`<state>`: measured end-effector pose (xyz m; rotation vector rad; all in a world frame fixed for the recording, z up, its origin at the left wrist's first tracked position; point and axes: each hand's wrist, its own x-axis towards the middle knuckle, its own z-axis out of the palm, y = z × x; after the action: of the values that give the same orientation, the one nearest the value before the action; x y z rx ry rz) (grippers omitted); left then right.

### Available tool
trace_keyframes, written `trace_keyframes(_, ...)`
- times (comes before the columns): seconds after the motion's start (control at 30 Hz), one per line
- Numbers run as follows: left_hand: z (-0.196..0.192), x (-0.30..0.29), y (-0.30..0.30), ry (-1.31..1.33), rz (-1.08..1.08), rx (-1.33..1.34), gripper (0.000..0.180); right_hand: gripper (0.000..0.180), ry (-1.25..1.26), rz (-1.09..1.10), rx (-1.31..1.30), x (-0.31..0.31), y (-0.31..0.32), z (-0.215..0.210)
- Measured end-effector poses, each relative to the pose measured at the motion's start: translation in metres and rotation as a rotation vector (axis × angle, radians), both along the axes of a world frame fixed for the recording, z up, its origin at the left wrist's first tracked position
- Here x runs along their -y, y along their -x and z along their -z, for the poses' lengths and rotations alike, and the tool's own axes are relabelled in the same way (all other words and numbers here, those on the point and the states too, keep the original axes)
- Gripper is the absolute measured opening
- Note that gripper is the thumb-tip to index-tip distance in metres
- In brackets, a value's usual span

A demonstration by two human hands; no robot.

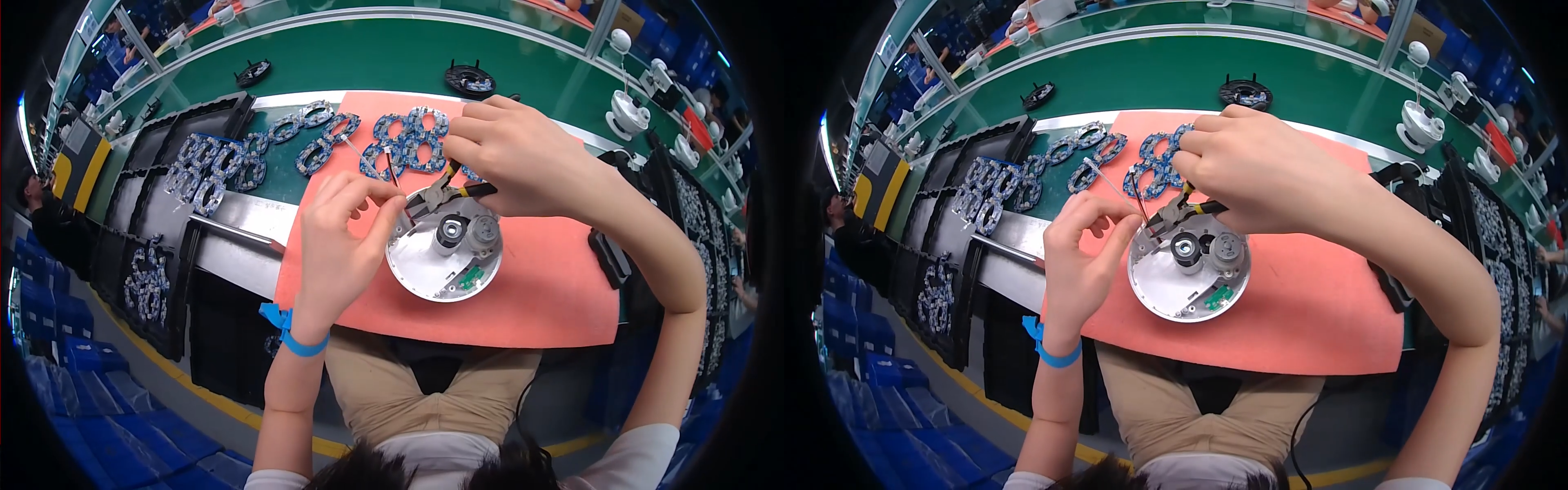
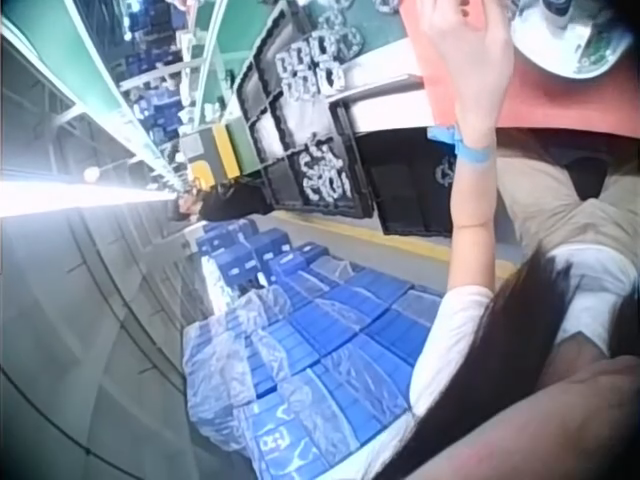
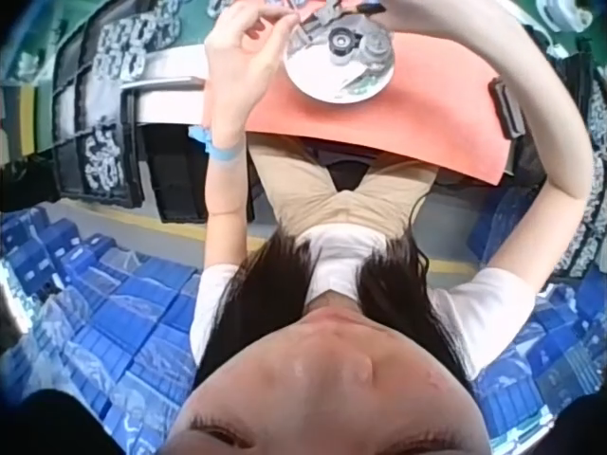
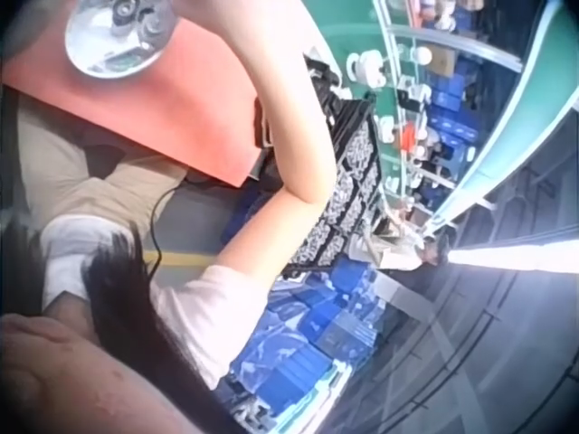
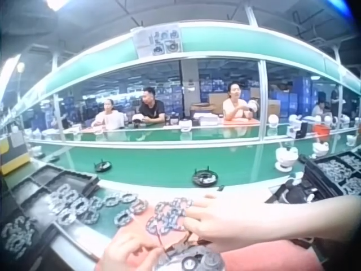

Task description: Assembling LED light fixtures on an industrial assembly line, involving wire cutting and component installation.

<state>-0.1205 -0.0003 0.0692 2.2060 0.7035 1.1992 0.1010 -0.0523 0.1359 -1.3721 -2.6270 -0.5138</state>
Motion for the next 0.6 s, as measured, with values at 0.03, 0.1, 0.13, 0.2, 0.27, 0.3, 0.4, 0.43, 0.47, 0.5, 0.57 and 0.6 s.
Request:
trace_keyframes(0.03,0.000,0.000,-0.001,0.000,0.000,0.000,0.005,0.030,0.020,-0.001,0.004,-0.001,0.001,0.000)
trace_keyframes(0.1,-0.001,-0.001,-0.001,-0.002,-0.002,-0.006,0.005,0.028,0.017,-0.023,0.012,-0.005,0.002,0.003)
trace_keyframes(0.13,0.000,-0.001,-0.002,-0.002,-0.001,-0.006,0.005,0.026,0.013,-0.043,0.019,-0.006,0.002,0.004)
trace_keyframes(0.2,0.000,-0.001,-0.003,-0.008,0.005,0.008,0.005,0.025,0.010,-0.054,0.044,-0.007,0.006,0.004)
trace_keyframes(0.27,0.000,-0.001,-0.003,-0.012,0.006,0.014,0.004,0.024,0.006,-0.064,0.071,-0.006,0.008,0.005)
trace_keyframes(0.3,-0.001,0.000,-0.003,-0.016,0.004,0.019,0.004,0.023,0.014,-0.006,0.118,-0.004,0.008,0.008)
trace_keyframes(0.4,0.004,-0.002,-0.001,0.078,-0.021,0.141,0.004,0.024,0.006,0.042,0.093,0.000,0.005,0.009)
trace_keyframes(0.43,0.004,-0.002,0.003,0.103,-0.011,0.211,0.003,0.024,-0.006,0.027,0.018,0.003,0.004,0.006)
trace_keyframes(0.47,0.004,-0.004,0.008,0.127,0.000,0.282,0.003,0.026,-0.038,0.025,-0.037,0.007,0.002,0.002)
trace_keyframes(0.5,0.005,-0.007,0.014,0.129,0.045,0.328,0.002,0.027,-0.069,0.022,-0.092,0.011,0.000,-0.004)
trace_keyframes(0.57,0.003,-0.004,0.022,0.227,0.039,0.426,0.005,0.028,-0.043,0.042,-0.159,0.019,-0.005,-0.012)
trace_keyframes(0.6,0.004,-0.002,0.029,0.246,0.038,0.406,0.004,0.029,-0.063,-0.006,-0.191,0.022,-0.007,-0.013)
